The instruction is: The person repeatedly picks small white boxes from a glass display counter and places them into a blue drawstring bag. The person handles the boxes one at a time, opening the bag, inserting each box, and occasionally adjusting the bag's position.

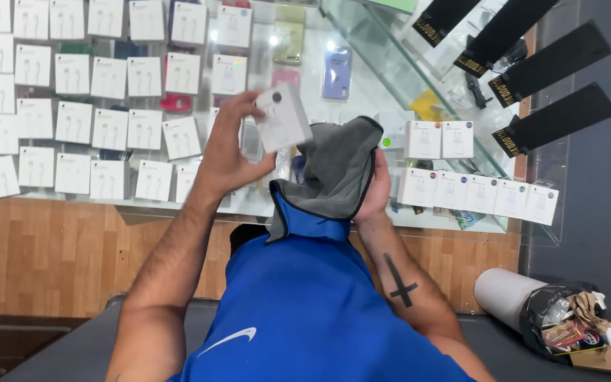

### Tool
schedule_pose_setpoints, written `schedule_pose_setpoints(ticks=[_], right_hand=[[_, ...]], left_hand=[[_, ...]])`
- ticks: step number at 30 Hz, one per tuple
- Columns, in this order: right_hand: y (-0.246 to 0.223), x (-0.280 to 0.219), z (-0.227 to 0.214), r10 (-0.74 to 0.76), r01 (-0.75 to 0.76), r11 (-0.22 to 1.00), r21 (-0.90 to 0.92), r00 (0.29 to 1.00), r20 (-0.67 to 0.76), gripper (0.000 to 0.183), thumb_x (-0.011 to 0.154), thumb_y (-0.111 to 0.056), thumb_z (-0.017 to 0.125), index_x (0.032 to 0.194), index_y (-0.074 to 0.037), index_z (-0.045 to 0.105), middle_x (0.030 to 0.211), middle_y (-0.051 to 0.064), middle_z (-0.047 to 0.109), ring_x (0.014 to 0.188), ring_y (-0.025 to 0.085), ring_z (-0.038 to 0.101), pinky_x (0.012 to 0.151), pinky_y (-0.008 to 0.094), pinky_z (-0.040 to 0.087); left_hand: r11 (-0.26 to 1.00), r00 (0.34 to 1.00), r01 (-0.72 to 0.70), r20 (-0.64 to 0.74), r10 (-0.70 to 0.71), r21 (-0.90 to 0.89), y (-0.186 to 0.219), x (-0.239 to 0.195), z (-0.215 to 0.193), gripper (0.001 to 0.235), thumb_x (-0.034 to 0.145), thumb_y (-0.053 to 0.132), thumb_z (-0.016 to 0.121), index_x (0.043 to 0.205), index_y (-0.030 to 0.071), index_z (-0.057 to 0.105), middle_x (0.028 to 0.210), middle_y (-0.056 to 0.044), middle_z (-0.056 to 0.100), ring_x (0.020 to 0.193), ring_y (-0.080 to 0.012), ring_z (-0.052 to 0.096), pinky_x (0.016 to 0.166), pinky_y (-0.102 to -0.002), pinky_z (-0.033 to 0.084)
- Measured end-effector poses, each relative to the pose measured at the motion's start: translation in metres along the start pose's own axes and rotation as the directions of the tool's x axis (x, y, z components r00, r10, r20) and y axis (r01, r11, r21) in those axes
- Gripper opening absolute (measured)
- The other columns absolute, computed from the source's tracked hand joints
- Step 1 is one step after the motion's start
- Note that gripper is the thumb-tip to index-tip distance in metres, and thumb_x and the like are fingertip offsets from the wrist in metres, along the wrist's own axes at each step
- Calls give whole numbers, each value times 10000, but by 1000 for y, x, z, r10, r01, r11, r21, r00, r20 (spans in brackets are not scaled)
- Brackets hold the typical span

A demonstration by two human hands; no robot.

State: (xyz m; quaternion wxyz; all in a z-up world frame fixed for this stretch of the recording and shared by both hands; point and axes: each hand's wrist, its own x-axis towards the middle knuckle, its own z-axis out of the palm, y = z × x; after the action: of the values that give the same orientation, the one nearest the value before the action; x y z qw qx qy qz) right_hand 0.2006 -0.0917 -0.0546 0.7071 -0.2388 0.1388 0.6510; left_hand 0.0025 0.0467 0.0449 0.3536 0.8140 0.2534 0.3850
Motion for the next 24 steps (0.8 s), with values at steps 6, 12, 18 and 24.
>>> schedule_pose_setpoints(ticks=[6,12,18,24], right_hand=[[14,19,-5,-18,-6,997,80,955,294,591,898,-554,334,1325,-160,440,1396,134,376,1278,344,384,1097,564,243],[13,30,-21,-39,60,997,-51,939,343,604,873,-534,331,1327,-142,403,1348,127,372,1217,322,393,1062,558,239],[13,24,-21,-118,182,970,-163,932,342,518,877,-425,359,1265,-94,445,1215,150,445,1087,310,457,992,523,308],[23,10,-25,-183,282,920,-272,924,336,433,881,-316,388,1203,-45,487,1082,173,518,956,298,520,922,487,378]], left_hand=[[994,996,-80,39,77,72,9,-34,-1,535,603,24,720,1102,59,529,1228,-199,497,1147,-362,481,978,-467,399],[961,980,-190,99,173,200,1,-45,-1,531,658,53,633,1170,79,497,1261,-159,448,1145,-336,467,994,-443,410],[949,947,-302,139,288,87,5,-46,8,491,690,91,580,1176,55,527,1299,-191,430,1163,-401,440,1002,-494,378],[928,916,-372,149,373,-34,8,-46,22,579,646,30,648,1211,56,521,1318,-190,431,1175,-400,431,1027,-484,360]])
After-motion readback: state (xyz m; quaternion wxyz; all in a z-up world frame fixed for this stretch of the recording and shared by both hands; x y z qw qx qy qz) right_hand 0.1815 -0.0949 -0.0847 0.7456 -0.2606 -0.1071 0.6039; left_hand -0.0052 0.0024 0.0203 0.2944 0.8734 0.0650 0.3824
